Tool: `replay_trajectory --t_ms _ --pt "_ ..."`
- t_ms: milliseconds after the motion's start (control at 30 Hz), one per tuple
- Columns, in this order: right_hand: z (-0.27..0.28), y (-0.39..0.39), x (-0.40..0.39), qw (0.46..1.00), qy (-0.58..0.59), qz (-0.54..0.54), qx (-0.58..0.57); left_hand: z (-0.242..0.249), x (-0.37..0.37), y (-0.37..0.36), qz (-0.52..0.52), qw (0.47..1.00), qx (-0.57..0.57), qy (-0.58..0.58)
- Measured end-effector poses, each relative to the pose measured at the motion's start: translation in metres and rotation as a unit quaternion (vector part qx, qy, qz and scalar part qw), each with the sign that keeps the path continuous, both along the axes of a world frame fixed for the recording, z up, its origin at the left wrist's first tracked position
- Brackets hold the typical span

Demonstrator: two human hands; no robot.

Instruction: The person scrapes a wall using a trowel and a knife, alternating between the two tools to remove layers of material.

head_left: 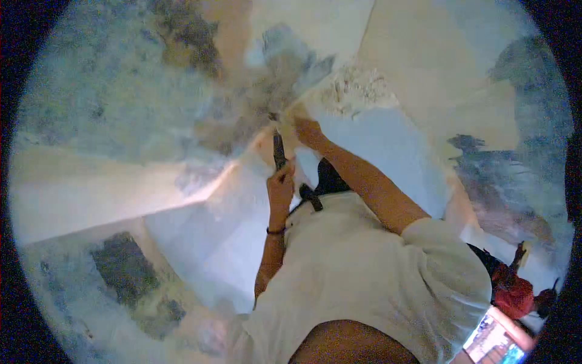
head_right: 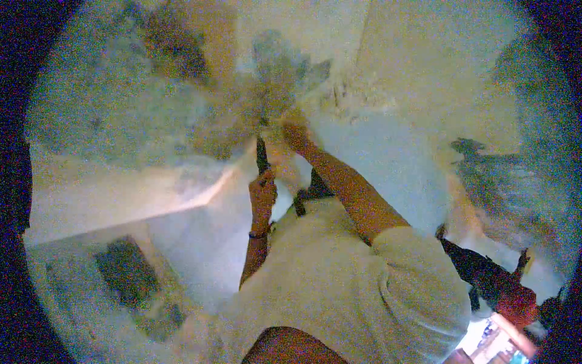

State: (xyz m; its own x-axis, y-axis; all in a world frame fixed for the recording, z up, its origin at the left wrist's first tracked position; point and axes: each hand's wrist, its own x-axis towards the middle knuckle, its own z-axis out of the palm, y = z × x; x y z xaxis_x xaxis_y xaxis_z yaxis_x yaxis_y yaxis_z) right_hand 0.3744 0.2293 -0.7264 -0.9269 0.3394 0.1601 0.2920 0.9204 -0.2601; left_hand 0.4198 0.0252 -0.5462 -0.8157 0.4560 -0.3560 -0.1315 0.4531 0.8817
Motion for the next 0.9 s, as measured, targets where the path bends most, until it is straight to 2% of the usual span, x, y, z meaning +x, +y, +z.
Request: replay_trajectory --t_ms 100,167,300,333,367,400,500,533,567,633,667,733,833,867,900 --pt "-0.045 -0.006 -0.034 0.997 0.027 0.070 0.006 0.022 0.003 0.008 0.032 0.998 0.052 0.013" --pt "-0.051 -0.014 -0.039 0.993 0.067 0.099 0.007 0.033 -0.001 0.017 0.064 0.997 0.050 -0.017" --pt "-0.021 -0.041 -0.005 0.980 0.175 0.096 0.008 0.042 -0.008 0.022 0.124 0.991 0.000 -0.051" --pt "-0.017 -0.033 0.003 0.986 0.139 0.092 -0.005 0.042 -0.007 0.029 0.135 0.989 -0.020 -0.064" --pt "-0.011 -0.024 0.011 0.991 0.103 0.087 -0.017 0.043 0.001 0.039 0.122 0.992 0.014 -0.025" --pt "-0.012 -0.014 0.003 0.996 0.008 0.086 -0.038 0.039 0.002 0.044 0.109 0.993 0.052 0.010" --pt "-0.013 0.008 -0.030 0.978 -0.197 0.026 -0.072 0.043 0.000 0.072 0.124 0.991 0.049 -0.028" --pt "-0.005 -0.029 -0.079 0.964 -0.260 -0.020 -0.060 0.049 -0.051 0.028 0.118 0.990 0.061 -0.052" --pt "-0.005 -0.040 -0.085 0.968 -0.249 -0.007 -0.003 0.047 -0.058 0.022 0.127 0.985 0.077 -0.085" --pt "-0.002 -0.056 -0.093 0.969 -0.219 0.021 0.115 0.047 -0.071 0.021 0.131 0.988 0.064 -0.059" --pt "-0.011 -0.040 -0.086 0.950 -0.272 0.080 0.135 0.037 -0.059 0.043 0.138 0.988 0.055 -0.045" --pt "0.034 -0.024 -0.096 0.889 -0.379 0.191 0.173 0.039 -0.061 0.060 0.137 0.989 0.047 -0.034" --pt "0.009 -0.024 -0.111 0.892 -0.352 0.187 0.215 0.044 -0.062 0.068 0.151 0.984 0.082 -0.044" --pt "-0.017 -0.023 -0.119 0.912 -0.314 0.144 0.219 0.045 -0.062 0.069 0.159 0.981 0.100 -0.053" --pt "-0.052 -0.024 -0.131 0.930 -0.274 0.101 0.222 0.046 -0.062 0.071 0.145 0.988 0.046 0.008"
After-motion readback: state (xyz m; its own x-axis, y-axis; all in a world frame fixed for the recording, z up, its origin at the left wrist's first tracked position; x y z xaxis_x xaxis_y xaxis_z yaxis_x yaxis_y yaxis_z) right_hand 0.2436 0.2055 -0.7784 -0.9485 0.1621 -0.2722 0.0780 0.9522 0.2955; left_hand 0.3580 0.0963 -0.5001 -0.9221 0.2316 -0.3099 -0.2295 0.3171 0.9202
